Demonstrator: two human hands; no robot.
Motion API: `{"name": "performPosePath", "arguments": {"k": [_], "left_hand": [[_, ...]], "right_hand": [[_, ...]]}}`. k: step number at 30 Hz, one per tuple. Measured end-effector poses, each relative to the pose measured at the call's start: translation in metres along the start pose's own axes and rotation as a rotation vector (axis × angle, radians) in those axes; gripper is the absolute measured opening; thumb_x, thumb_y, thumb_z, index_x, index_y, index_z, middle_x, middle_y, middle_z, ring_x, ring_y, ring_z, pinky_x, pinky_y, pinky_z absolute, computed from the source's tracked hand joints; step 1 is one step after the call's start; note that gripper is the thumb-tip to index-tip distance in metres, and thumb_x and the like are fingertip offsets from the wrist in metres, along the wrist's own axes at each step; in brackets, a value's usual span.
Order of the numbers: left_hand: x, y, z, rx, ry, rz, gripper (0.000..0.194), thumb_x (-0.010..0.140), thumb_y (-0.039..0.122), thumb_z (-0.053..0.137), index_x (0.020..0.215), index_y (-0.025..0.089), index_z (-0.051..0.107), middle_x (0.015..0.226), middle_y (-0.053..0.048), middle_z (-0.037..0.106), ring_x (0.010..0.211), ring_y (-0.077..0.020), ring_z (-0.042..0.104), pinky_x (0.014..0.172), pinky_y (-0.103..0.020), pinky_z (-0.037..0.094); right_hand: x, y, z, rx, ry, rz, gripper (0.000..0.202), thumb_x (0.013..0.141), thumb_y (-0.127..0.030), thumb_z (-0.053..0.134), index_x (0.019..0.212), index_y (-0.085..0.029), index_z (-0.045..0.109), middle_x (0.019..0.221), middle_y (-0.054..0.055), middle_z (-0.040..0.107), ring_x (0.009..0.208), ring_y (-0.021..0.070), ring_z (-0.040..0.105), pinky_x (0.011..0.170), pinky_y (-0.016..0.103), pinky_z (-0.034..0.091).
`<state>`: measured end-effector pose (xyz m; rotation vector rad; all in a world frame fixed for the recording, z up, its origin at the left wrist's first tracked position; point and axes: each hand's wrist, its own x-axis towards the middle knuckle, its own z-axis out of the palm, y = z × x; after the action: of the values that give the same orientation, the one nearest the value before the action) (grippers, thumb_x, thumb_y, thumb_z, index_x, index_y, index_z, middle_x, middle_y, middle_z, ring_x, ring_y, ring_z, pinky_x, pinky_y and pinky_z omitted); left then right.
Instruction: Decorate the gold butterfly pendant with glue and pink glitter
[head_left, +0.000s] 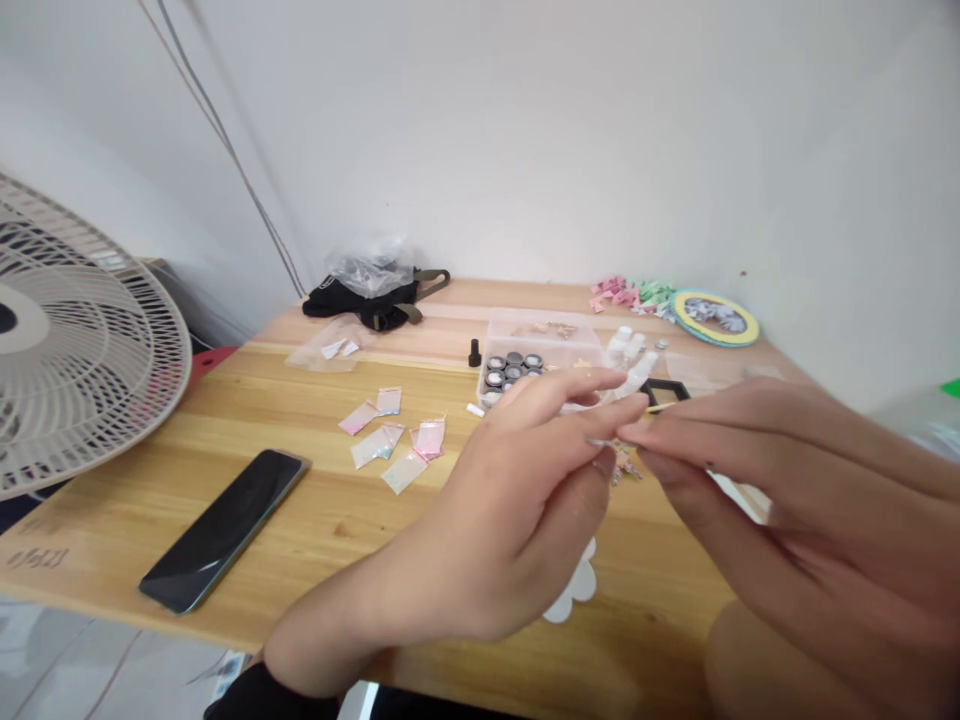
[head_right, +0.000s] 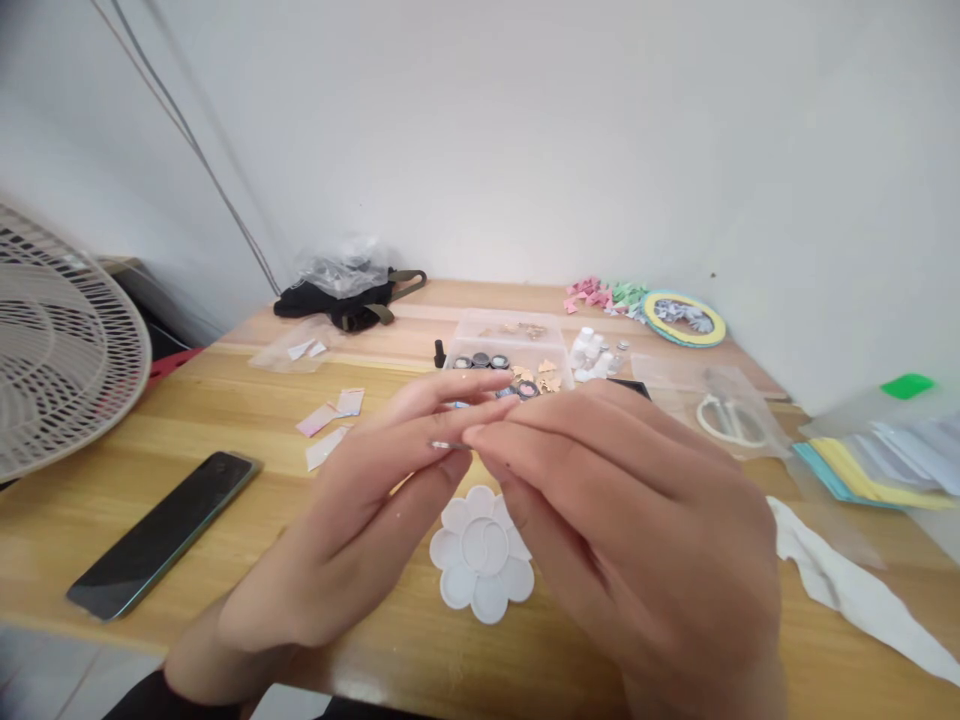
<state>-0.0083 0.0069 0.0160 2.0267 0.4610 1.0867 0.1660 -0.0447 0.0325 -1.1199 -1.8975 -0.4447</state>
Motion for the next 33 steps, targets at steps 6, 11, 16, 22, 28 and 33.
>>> {"name": "performPosePath", "arguments": {"k": [6,11,16,22,28,33], "left_hand": [[-0.001,0.000,-0.002,0.014,-0.001,-0.010,0.040,0.103,0.022,0.043,0.138,0.020,0.062,0.147,-0.007,0.058,0.143,-0.0166,0.047,0.123,-0.031,0.033],[0.001,0.003,-0.008,-0.226,-0.014,-0.137,0.032,0.101,0.025,0.053,0.128,0.024,0.070,0.142,-0.001,0.064,0.139,-0.0136,0.052,0.121,-0.025,0.033],[0.006,-0.003,-0.014,-0.851,-0.139,-0.368,0.035,0.087,0.030,0.067,0.120,0.027,0.075,0.139,0.001,0.068,0.129,-0.0207,0.060,0.102,-0.027,0.048],[0.007,-0.008,-0.015,-1.120,-0.231,-0.432,0.048,0.089,0.047,0.056,0.124,0.019,0.073,0.148,-0.010,0.059,0.137,-0.0309,0.056,0.097,-0.033,0.051],[0.007,-0.004,-0.011,-1.201,-0.233,-0.430,0.052,0.091,0.048,0.049,0.121,0.014,0.074,0.138,-0.012,0.067,0.136,-0.0272,0.057,0.101,-0.030,0.049],[0.009,-0.004,-0.010,-1.183,-0.209,-0.424,0.054,0.094,0.053,0.047,0.119,0.016,0.075,0.134,-0.010,0.070,0.134,-0.0254,0.058,0.102,-0.029,0.048]], "right_hand": [[-0.001,0.001,-0.004,0.107,-0.013,0.010,0.014,0.097,-0.017,0.058,0.095,-0.026,0.068,0.091,-0.003,0.075,0.087,0.0133,0.070,0.085,0.029,0.057],[-0.006,0.005,-0.012,0.069,-0.028,0.077,0.014,0.095,-0.019,0.060,0.100,-0.030,0.068,0.096,-0.004,0.072,0.086,0.0145,0.068,0.084,0.032,0.054],[-0.006,0.005,-0.013,-0.043,-0.010,0.092,0.015,0.092,-0.018,0.062,0.095,-0.030,0.069,0.087,-0.002,0.071,0.078,0.0171,0.068,0.075,0.035,0.053],[-0.001,-0.001,-0.007,-0.003,0.109,0.124,0.013,0.088,-0.015,0.064,0.085,-0.026,0.070,0.079,-0.001,0.072,0.070,0.0153,0.066,0.069,0.032,0.053],[-0.005,0.007,-0.007,-0.078,0.065,0.022,0.016,0.094,-0.014,0.060,0.096,-0.027,0.068,0.094,0.001,0.078,0.094,0.0195,0.073,0.085,0.036,0.055],[-0.010,0.011,-0.010,-0.125,0.026,-0.027,0.018,0.094,-0.015,0.062,0.106,-0.027,0.068,0.098,0.001,0.078,0.099,0.0205,0.073,0.090,0.039,0.056]]}}
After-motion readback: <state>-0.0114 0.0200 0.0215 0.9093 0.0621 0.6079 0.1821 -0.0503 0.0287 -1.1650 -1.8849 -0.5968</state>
